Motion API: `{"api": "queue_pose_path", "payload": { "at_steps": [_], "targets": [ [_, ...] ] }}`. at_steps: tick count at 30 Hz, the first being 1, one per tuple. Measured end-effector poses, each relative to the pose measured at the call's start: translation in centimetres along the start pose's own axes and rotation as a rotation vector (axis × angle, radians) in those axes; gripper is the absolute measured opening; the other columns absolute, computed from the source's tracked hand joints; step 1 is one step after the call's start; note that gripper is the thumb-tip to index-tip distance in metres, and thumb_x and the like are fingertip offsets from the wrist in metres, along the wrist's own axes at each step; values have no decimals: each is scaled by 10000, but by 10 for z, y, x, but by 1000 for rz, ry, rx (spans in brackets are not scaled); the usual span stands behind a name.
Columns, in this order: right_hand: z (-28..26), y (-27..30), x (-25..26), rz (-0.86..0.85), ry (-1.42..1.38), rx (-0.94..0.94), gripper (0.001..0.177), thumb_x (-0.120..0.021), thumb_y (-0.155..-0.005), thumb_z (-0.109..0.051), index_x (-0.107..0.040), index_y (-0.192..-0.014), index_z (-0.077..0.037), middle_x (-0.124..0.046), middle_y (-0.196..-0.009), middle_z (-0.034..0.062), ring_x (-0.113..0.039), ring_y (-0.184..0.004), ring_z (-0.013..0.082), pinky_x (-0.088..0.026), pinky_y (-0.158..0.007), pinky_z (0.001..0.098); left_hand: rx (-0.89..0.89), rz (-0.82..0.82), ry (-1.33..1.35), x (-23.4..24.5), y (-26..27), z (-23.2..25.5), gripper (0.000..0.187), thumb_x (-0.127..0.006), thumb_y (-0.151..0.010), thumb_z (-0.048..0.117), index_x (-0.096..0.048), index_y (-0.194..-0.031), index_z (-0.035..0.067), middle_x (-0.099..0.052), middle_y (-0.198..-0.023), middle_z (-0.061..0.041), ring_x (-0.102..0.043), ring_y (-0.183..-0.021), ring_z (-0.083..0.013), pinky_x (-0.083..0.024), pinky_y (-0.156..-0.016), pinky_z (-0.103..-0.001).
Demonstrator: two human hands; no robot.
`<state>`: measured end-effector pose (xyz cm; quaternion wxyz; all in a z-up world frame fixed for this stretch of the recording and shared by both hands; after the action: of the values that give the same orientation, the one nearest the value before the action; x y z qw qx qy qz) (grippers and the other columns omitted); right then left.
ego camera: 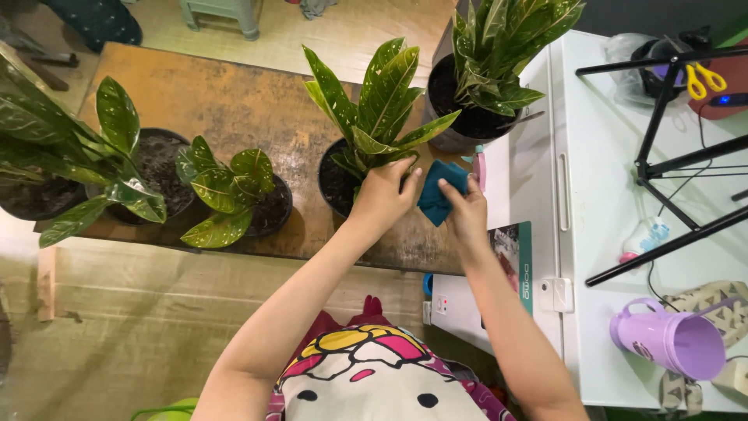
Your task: The person wipes the leaves of several potted plants with a blue cloth, then sprays them with a pink spray bottle, and wipes them again. The person handles the plants one at a time on a wooden table.
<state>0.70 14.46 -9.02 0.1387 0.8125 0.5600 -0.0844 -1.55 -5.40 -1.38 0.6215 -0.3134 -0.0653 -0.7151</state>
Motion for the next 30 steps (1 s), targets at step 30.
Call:
{"api": "queue_pose_path", "payload": {
  "at_steps": [30],
  "targets": [
    [-35,17,-77,-65,238,554,231,-788,-827,139,-726,-1010,13,-736,-1038,170,-701,-1068,241,-577,-894,351,124,-81,287,-8,7,0,500,-432,-1082,257,-452,-1511,0,-623,-1340,-302,-589,-1244,-467,-507,-1043,-548]
  ]
}}
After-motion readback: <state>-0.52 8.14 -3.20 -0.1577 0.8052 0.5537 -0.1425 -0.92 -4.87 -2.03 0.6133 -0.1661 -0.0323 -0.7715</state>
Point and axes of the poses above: each hand's wrist, its own y-axis away from the middle knuckle, its own x-axis out of the back of the hand, z = x × y, the point moved 1 cm from there along -y, towards the middle knuckle
